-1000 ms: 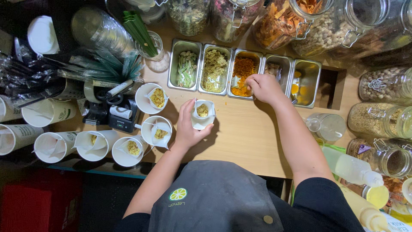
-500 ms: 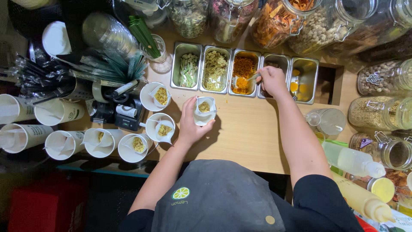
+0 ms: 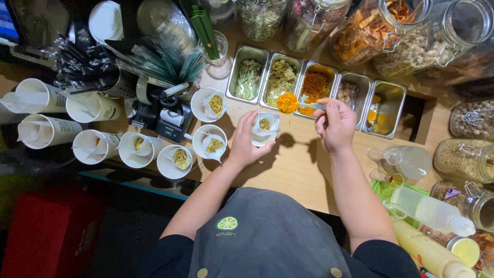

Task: The person scoops dried ingredients from metal containers into small paper tea bags placed inside paper cups. They then fold and seal each bag by hand, repeating the process for multiple cups.

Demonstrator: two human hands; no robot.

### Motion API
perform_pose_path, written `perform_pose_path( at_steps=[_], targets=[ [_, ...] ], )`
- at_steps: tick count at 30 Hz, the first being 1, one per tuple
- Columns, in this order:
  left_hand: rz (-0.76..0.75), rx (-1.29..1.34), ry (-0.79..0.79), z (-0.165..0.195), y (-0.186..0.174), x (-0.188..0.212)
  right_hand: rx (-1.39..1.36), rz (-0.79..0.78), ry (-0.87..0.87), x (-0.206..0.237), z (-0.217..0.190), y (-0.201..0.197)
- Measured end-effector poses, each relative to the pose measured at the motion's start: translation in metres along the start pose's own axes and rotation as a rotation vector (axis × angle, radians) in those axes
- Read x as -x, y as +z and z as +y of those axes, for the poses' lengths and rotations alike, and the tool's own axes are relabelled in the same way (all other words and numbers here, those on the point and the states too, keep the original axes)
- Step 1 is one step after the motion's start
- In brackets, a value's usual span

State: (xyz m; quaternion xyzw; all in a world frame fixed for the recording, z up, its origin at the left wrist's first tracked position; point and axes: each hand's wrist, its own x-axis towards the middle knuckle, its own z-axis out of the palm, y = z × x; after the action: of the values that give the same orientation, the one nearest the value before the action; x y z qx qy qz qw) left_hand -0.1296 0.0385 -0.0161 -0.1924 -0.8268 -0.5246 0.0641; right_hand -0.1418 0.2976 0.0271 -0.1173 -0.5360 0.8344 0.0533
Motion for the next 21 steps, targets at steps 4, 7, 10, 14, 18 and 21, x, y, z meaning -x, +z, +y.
perform_pose_path(
  at_steps=[4,7,10,14,18,21],
  targets=[
    [0.004,0.014,0.011,-0.002,-0.002,0.001,0.241,-0.093,-0.094,0.025,0.010,0.015],
    [0.004,0.035,0.001,-0.003,-0.002,0.002,0.697,-0.348,-0.406,0.039,0.005,0.027],
    [0.013,0.053,-0.004,-0.003,-0.003,0.002,1.046,-0.552,-0.667,0.040,-0.007,0.029],
    [0.003,0.037,-0.015,-0.003,-0.002,0.003,0.909,-0.515,-0.612,0.036,-0.006,0.022],
    [0.007,0.045,-0.006,-0.003,-0.001,0.004,0.442,-0.297,-0.161,0.041,0.012,0.004],
    [-0.005,0.035,-0.025,-0.004,-0.001,0.004,0.283,-0.083,-0.059,0.026,0.017,-0.013]
  ],
)
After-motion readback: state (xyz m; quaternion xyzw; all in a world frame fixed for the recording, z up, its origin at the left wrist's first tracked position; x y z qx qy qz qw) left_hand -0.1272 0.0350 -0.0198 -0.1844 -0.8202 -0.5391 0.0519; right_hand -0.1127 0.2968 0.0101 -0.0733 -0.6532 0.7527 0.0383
